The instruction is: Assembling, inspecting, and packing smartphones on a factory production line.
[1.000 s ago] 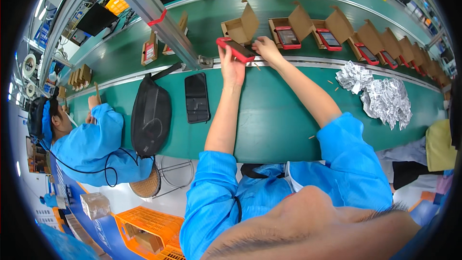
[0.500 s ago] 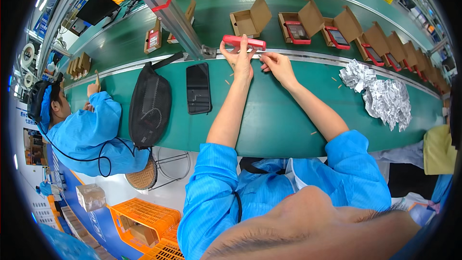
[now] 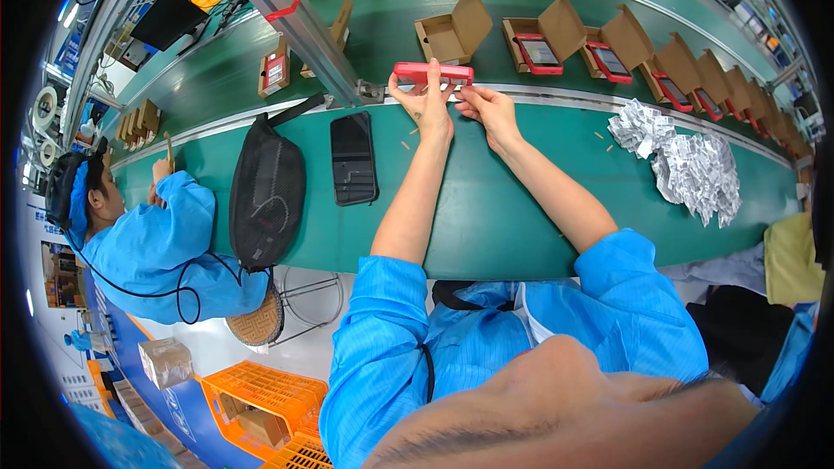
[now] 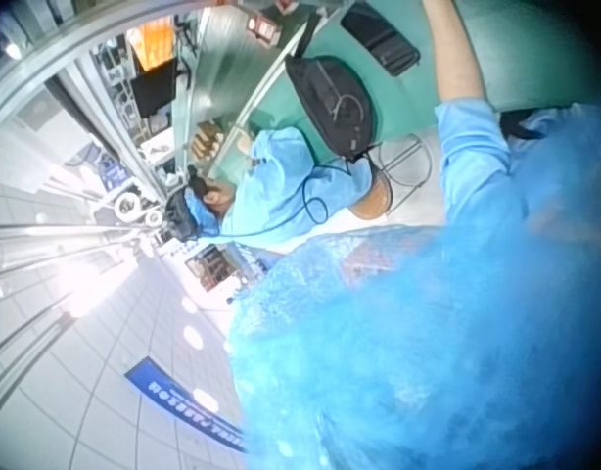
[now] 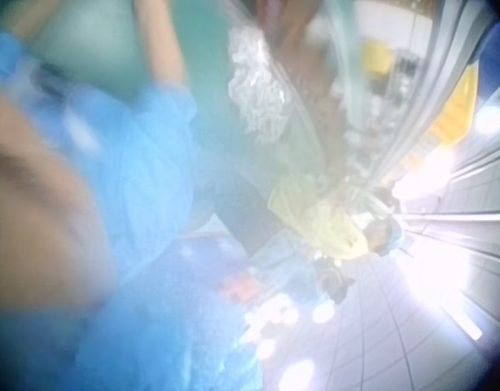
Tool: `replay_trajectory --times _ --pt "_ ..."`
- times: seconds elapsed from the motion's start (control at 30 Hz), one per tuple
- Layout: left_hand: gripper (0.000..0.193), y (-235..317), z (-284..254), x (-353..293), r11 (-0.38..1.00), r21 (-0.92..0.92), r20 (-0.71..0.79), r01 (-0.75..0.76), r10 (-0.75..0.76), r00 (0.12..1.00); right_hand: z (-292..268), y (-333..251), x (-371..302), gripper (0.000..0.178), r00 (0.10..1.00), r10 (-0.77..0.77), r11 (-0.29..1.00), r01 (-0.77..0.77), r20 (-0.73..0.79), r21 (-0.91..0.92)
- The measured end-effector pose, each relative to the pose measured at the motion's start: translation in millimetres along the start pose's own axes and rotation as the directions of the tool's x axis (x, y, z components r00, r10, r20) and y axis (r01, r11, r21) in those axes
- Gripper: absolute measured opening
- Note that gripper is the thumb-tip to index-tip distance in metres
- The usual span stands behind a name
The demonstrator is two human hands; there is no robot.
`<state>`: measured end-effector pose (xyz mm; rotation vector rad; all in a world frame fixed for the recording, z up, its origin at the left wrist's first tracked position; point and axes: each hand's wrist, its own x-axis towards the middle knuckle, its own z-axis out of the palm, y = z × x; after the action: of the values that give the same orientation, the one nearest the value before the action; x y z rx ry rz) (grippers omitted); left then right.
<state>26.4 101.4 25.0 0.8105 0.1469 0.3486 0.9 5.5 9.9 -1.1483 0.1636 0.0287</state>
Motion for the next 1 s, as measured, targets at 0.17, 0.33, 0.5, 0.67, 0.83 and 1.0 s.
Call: replay_trajectory --times 0.17,0.33,0.5,0.67,0.83,1.0 --pt "0.076 4 3 -2 0.999 0.030 -0.027 -0.016 0.017 1.000 6 0 3 0.022 0.997 -0.052 0.998 0.053 -0.049 0.021" --pt "0.075 3 4 -3 0.995 0.098 -0.061 -0.031 0.038 0.997 11 4 4 0.019 0.972 -0.229 0.949 0.211 -0.053 -0.234" --pt "0.072 4 2 1 1.000 -0.003 -0.097 -0.031 0.030 0.995 9 7 -7 0.018 0.996 -0.080 0.995 0.078 -0.030 -0.062" --pt "0.072 4 5 -3 1.000 -0.004 -0.095 -0.026 0.026 0.995 8 6 -2 0.025 0.996 -0.035 0.992 0.045 -0.084 0.116" --pt "0.072 5 4 -4 1.000 -0.020 -0.079 -0.024 0.022 0.997 13 11 -1 0.023 0.989 -0.072 0.991 0.086 -0.132 0.100" --pt "0.073 7 6 -6 0.999 -0.036 -0.099 -0.019 0.016 0.995 14 13 -1 0.022 0.985 -0.086 0.989 0.102 -0.150 0.102"
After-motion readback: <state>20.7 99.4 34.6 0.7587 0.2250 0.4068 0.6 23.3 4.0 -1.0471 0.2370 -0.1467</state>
